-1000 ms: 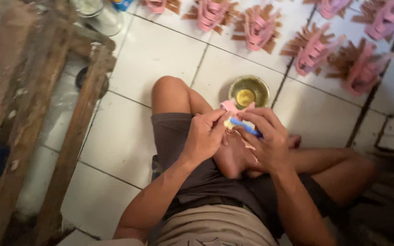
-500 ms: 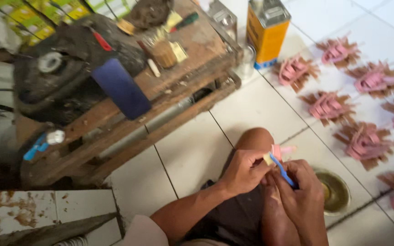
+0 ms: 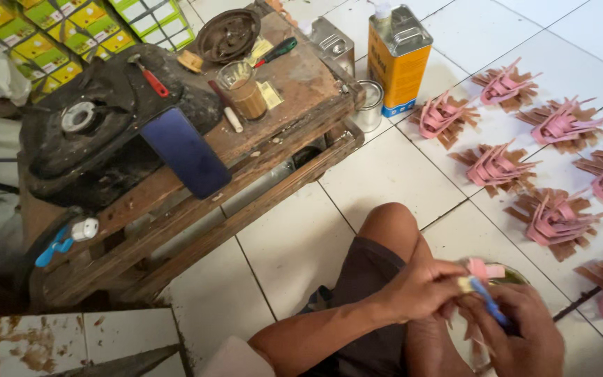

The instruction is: The person sits on the workshop floor and uses a toothbrush to spread glue from a bowl onto pink sandal upper parts and brown insole pieces, then presses the parts together and sets the assembled sandal on the floor with others.

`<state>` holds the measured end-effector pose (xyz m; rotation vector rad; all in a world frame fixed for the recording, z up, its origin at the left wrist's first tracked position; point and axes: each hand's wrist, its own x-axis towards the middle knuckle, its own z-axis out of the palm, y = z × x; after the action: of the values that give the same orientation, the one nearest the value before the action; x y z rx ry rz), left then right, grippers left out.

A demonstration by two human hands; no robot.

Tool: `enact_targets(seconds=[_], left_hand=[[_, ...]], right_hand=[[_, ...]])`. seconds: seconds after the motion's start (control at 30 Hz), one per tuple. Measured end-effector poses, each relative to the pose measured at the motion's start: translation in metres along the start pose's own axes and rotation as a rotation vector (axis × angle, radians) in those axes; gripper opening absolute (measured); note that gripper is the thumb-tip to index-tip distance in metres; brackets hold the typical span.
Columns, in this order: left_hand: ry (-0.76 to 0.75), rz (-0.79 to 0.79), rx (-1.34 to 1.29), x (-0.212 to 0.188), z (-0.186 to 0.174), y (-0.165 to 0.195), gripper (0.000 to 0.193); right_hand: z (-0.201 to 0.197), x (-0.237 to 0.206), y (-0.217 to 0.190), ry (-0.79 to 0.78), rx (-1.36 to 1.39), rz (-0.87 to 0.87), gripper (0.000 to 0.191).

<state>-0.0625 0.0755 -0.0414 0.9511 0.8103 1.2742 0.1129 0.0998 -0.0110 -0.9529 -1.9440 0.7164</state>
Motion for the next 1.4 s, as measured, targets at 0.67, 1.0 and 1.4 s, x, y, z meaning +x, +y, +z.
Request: enact_targets(seconds=[0.67, 1.0, 1.4], left_hand=[[-0.078, 0.209, 0.503, 0.057, 0.057, -0.011, 0.026], [-0.175, -0.028, 0.419, 0.048, 0.092, 0.015, 0.027], [-0.222, 0.068, 0.498, 0.043, 0.098, 0.001, 0.023]], right_hand=[[-0.068, -0.053, 0.01, 0.244, 0.04, 0.204, 0.023], [-0.09, -0.043, 0.004, 0.265, 0.311, 0.335, 0.018], [-0.084, -0.056, 0.025, 0.36, 0.243, 0.357, 0.024]])
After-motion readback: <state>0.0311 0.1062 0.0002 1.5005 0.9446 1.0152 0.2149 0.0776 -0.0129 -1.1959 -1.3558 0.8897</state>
